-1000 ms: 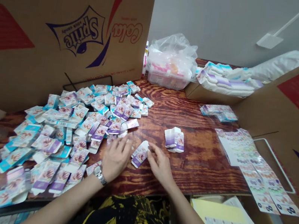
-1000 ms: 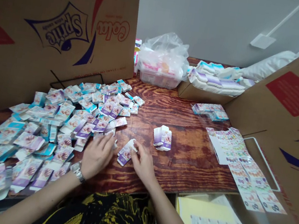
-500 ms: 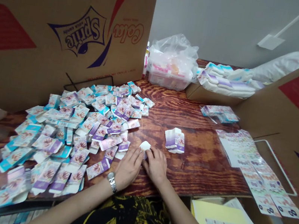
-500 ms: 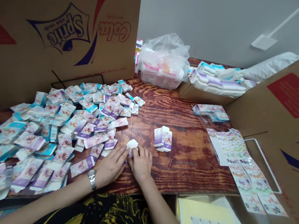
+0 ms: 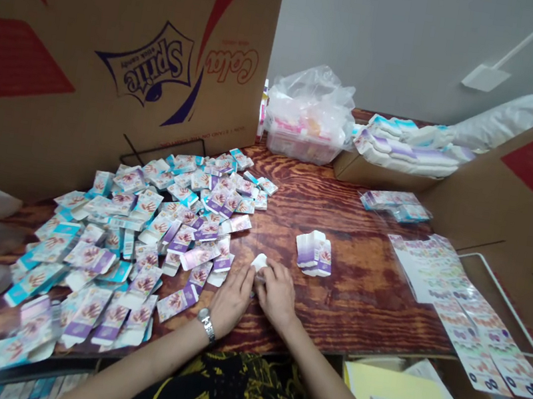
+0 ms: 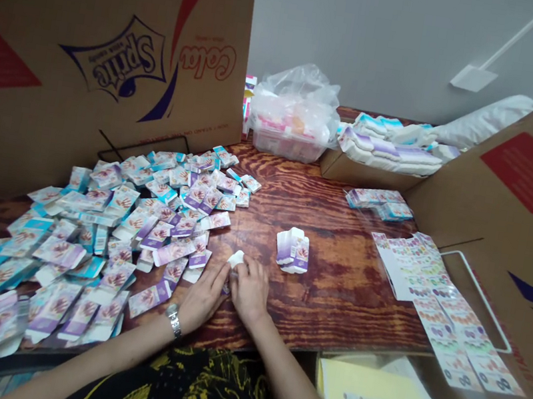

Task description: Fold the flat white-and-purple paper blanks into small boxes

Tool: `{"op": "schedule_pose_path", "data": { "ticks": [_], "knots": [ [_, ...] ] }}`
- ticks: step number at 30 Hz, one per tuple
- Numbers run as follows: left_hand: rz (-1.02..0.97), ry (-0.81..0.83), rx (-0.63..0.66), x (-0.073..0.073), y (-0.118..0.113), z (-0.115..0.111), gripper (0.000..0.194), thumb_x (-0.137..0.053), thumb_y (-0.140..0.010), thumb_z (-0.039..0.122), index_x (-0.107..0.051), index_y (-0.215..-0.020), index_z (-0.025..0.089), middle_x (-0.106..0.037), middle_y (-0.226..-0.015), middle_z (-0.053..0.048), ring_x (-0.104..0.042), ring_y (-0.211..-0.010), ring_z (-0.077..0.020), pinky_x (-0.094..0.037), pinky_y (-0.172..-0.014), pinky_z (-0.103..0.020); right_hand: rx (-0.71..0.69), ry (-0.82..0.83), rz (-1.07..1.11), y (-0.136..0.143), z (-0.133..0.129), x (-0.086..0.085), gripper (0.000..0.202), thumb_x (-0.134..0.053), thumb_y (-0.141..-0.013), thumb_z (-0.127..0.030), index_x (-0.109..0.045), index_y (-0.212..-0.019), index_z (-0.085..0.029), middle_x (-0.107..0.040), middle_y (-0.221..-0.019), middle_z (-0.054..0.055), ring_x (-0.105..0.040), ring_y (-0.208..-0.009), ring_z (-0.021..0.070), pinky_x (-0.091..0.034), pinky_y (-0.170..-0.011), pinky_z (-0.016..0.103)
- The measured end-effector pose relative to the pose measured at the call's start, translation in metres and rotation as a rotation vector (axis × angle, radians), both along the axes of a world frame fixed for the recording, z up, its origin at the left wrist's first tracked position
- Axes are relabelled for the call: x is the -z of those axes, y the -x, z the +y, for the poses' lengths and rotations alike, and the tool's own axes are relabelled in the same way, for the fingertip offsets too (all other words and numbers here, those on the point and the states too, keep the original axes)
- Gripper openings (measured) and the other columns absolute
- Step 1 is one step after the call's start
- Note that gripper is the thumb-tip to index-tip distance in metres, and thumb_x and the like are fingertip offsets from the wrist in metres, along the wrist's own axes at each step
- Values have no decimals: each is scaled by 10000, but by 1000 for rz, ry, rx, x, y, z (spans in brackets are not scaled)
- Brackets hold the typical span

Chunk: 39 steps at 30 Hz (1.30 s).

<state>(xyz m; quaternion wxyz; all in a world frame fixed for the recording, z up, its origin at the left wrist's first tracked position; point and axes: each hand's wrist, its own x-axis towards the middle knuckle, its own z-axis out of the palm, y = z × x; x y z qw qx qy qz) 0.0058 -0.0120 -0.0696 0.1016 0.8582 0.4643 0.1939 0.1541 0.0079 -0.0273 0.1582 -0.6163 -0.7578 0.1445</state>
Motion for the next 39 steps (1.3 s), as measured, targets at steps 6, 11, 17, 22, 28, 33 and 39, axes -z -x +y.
{"op": "schedule_pose_path", "data": {
  "ticks": [6, 11, 17, 22, 28, 33, 39],
  "knots": [
    [-166, 27, -52, -19, -4, 1, 703, -473, -812, 163, -106, -1399, 42, -391, -1347, -262, -375, -1273, -333, -419, -971, -496, 85, 81, 457, 2, -1, -11, 99, -560, -803, -243, -625, -736, -209, -583, -1147, 82, -540, -1088, 221, -417, -930, 361],
    [-408, 164, -184, -45, 0, 8, 509, -495, -812, 175, -336, -1295, 145, -570, -1180, -139, -592, -1038, -225, -510, -852, -354, 18, 17, 570, -2, -5, -30, 170, -541, -842, -299, -624, -968, -220, -560, -1182, 88, -549, -1087, 205, -438, -919, 338],
    [-556, 216, -189, -59, 7, 13, 535, -539, -793, 191, -341, -1290, 192, -516, -1254, -99, -553, -1093, -203, -458, -919, -335, -129, -193, 394, -7, -14, -39, 235, -543, -851, -252, -624, -1069, -221, -532, -1229, 113, -503, -1120, 244, -410, -947, 414],
    [-555, 188, -101, -63, 7, 13, 342, -523, -796, 168, -453, -1131, 185, -593, -1081, -79, -586, -991, -191, -479, -844, -318, -72, 63, 601, -7, -14, -41, 178, -511, -874, -282, -638, -986, -227, -518, -1240, 91, -502, -1159, 217, -416, -948, 347],
    [-506, 194, -33, -66, 10, 14, 290, -528, -817, 210, -455, -1097, 192, -602, -1022, -70, -598, -934, -185, -492, -797, -313, 21, 248, 892, -4, -10, -49, 211, -491, -885, -350, -627, -971, -215, -605, -1074, 61, -551, -1062, 203, -420, -913, 320],
    [-414, 130, -13, -65, 13, 13, 448, -494, -826, 196, -363, -1254, 169, -531, -1219, -133, -526, -1122, -229, -453, -921, -386, 175, 399, 1207, 4, -7, -50, 279, -542, -845, -406, -603, -1025, -201, -648, -902, 22, -601, -814, 159, -481, -761, 279],
    [-353, 114, -21, -63, 10, 10, 637, -478, -815, 168, -184, -1379, 146, -468, -1310, -162, -482, -1191, -240, -441, -961, -405, 155, 341, 1032, 5, -1, -56, 206, -622, -777, -328, -656, -901, -167, -674, -846, 39, -616, -788, 174, -495, -765, 307]
  ]
}}
